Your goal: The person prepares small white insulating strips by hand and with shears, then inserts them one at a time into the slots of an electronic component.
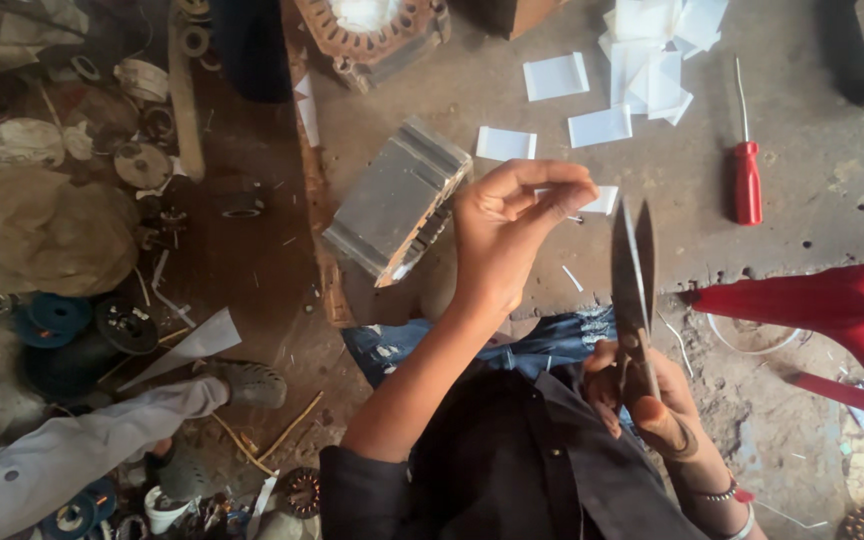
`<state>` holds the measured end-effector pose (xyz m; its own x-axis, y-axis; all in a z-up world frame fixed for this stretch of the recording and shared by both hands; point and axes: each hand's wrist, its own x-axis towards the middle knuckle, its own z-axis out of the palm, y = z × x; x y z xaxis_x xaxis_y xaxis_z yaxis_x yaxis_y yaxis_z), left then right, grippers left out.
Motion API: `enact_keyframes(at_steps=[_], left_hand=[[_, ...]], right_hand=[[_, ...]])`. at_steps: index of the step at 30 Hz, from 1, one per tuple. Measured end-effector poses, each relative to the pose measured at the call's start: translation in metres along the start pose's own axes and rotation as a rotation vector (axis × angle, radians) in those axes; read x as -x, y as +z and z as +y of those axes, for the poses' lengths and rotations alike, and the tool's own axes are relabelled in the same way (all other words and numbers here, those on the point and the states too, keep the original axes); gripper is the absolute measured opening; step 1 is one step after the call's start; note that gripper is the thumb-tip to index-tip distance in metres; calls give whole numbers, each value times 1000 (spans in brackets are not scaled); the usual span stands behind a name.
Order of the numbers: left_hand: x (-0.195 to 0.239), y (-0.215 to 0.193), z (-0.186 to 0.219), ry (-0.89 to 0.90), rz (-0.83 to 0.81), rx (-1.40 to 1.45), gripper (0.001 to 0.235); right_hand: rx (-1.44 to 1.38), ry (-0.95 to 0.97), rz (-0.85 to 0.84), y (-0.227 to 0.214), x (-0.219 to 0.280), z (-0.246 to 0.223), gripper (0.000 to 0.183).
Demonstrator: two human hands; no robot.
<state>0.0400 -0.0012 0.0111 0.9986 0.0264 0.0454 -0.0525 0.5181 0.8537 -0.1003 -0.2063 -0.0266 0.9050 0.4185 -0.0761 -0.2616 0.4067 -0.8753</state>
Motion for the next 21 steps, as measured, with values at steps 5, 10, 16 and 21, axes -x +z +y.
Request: enact_keyframes(at_steps=[5, 10, 16, 21], left_hand=[[3, -2, 9, -145, -29, 200, 10], [6, -2, 19, -317, -64, 468, 11], [12, -3, 22, -319, -21, 415, 14], [13, -3, 23, -188, -47, 358, 8]], right_hand=[[-47, 75, -88, -4, -7, -1, 78], [-116, 121, -102, -6, -6, 5, 78], [-46, 105, -132, -9, -3, 4, 75], [-21, 129, -98, -6, 4, 0, 75]])
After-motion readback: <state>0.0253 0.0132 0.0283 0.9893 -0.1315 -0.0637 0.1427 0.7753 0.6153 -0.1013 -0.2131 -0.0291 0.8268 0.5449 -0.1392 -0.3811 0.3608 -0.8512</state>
